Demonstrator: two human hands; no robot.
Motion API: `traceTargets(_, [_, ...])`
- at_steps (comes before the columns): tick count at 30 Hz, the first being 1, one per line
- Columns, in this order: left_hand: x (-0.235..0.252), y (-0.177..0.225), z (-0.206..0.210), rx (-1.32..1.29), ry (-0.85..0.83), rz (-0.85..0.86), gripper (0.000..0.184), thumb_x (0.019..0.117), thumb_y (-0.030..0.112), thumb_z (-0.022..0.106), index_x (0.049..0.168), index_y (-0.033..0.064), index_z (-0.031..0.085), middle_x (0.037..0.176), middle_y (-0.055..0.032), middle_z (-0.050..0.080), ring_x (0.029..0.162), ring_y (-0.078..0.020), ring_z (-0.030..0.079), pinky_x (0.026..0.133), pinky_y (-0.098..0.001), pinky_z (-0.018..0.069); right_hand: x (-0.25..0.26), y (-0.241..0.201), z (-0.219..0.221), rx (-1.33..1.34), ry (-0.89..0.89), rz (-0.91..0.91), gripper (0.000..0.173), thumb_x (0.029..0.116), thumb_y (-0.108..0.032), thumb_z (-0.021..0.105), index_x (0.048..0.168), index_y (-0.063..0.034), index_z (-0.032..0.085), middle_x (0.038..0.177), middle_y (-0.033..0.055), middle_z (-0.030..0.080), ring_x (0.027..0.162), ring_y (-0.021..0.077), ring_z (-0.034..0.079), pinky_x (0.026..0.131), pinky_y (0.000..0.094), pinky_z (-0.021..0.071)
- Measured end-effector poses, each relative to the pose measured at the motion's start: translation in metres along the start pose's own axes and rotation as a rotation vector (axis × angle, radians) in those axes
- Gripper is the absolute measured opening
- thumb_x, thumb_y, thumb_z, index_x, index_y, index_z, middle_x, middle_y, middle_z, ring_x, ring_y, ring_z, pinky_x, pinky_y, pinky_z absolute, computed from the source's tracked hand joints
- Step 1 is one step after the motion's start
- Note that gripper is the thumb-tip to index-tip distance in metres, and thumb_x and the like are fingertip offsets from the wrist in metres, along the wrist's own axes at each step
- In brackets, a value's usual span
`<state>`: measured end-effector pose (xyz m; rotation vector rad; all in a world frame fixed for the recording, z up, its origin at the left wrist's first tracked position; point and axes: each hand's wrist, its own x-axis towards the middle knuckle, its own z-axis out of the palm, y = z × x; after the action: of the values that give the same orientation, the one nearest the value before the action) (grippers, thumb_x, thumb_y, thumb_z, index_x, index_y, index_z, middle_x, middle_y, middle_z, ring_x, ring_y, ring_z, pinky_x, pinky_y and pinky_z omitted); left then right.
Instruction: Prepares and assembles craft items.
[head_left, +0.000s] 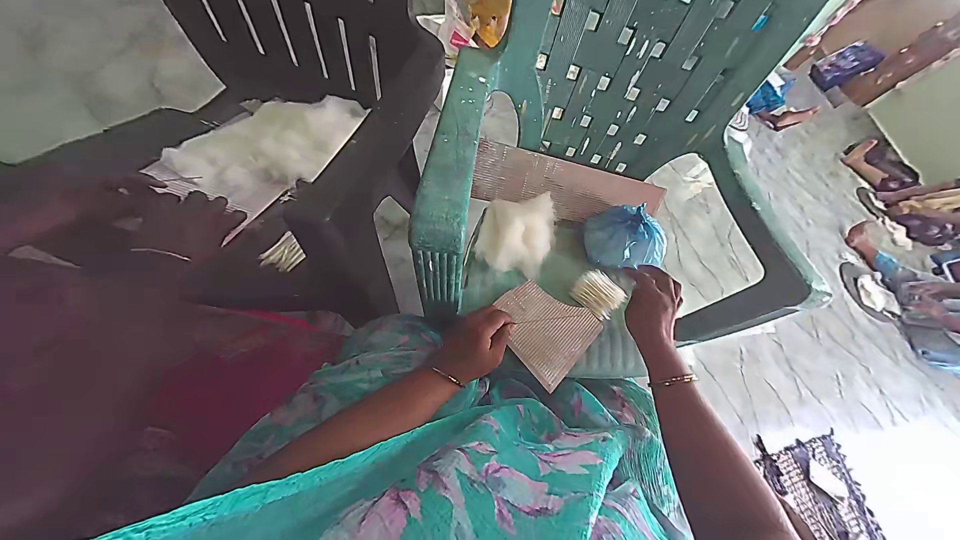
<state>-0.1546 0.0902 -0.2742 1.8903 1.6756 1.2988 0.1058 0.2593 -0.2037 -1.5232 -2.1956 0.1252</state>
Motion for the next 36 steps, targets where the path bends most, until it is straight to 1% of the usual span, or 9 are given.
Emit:
traceTargets(4, [0.004,-0.001,0.003,-0.051,0.1,-0.015,0.027,0.1025,0.013,0.049,0.104,-0.0036,0.07,0.095,-0.0176,0.069,0.086,-0.0262,0.069,0.08,-0.038,0.0581,0.026,-0.037,0.015,0.048,-0.055,-0.293,0.026,0.0986,-0.008,0.059,0.119,-0.0089,0.075,0.133,0.0227,0.063,0.129,0.0474,0.053,0.102,0.0675,0.0408])
traceTargets(8, [0.005,0.001,0.0,-0.09,0.102,-0.054,0.028,0.104,0.013,0.046,0.106,-0.0045,0.068,0.096,-0.0174,0.067,0.089,-0.0248,0.067,0.082,-0.0363,0.0568,0.041,-0.077,0.048,0.034,-0.114,-0.512,0.029,0.0946,-0.027,0.072,0.12,-0.0124,0.075,0.131,0.0197,0.065,0.125,0.0445,0.056,0.1,0.0643,0.0438])
traceTargets(12, [0.006,0.002,-0.003,-0.109,0.06,-0.1,0.03,0.1055,0.017,0.045,0.108,-0.0038,0.067,0.097,-0.0176,0.067,0.087,-0.0249,0.068,0.08,-0.0379,0.0573,0.049,-0.105,0.066,-0.069,-0.331,-0.231,0.038,0.0924,-0.046,0.073,0.103,-0.0096,0.078,0.108,0.0171,0.072,0.115,0.0414,0.06,0.096,0.0641,0.0418])
traceTargets(15, [0.006,0.002,-0.003,-0.114,0.039,-0.105,0.03,0.1053,0.017,0.046,0.108,-0.0028,0.068,0.099,-0.0176,0.068,0.088,-0.0253,0.068,0.08,-0.0384,0.0575,0.056,-0.115,0.072,-0.127,-0.528,-0.026,0.046,0.0913,-0.054,0.072,0.099,-0.0087,0.077,0.109,0.0183,0.071,0.119,0.0417,0.058,0.097,0.066,0.0408])
traceTargets(20, [0.007,0.003,-0.003,-0.115,0.029,-0.109,0.031,0.1054,0.018,0.045,0.108,-0.0016,0.069,0.1,-0.0173,0.069,0.089,-0.025,0.068,0.081,-0.0376,0.057,0.05,-0.104,0.072,0.058,-0.496,0.004,0.028,0.0956,-0.029,0.071,0.108,-0.0042,0.074,0.112,0.0237,0.069,0.114,0.0471,0.059,0.092,0.0704,0.0432])
traceTargets(25, [0.007,0.002,-0.004,-0.14,0.047,-0.116,0.03,0.1046,0.015,0.046,0.108,-0.0042,0.068,0.1,-0.0189,0.068,0.09,-0.0259,0.068,0.082,-0.0377,0.0568,0.048,-0.099,0.045,0.201,-0.4,0.116,0.026,0.0985,-0.025,0.07,0.105,0.0004,0.072,0.1,0.0234,0.07,0.094,0.0406,0.066,0.083,0.0624,0.0486])
traceTargets(30, [0.009,0.001,-0.006,-0.128,0.031,-0.104,0.031,0.1048,0.015,0.045,0.109,-0.0058,0.067,0.101,-0.0207,0.067,0.094,-0.0279,0.067,0.086,-0.0378,0.055,0.028,-0.093,0.008,0.184,-0.447,0.121,0.02,0.0962,-0.019,0.072,0.105,-0.0015,0.076,0.109,0.0207,0.073,0.109,0.038,0.066,0.098,0.0601,0.0472])
traceTargets(34, [0.011,0.003,-0.008,-0.11,0.048,-0.154,0.033,0.1052,0.014,0.044,0.112,-0.0097,0.066,0.106,-0.0242,0.067,0.099,-0.0312,0.067,0.092,-0.0396,0.054,0.008,-0.083,-0.016,0.278,-0.257,0.146,0.023,0.0994,-0.02,0.067,0.11,-0.0014,0.076,0.112,0.0187,0.073,0.111,0.0329,0.067,0.1,0.0543,0.0487])
traceTargets(36, [0.011,0.004,-0.008,-0.109,0.055,-0.174,0.034,0.1053,0.015,0.044,0.113,-0.0098,0.065,0.107,-0.0238,0.067,0.1,-0.0305,0.067,0.092,-0.04,0.0539,-0.001,-0.08,-0.021,0.427,-0.159,0.194,0.025,0.1002,-0.016,0.065,0.115,0.0018,0.072,0.113,0.0177,0.073,0.109,0.0266,0.068,0.098,0.0458,0.0514])
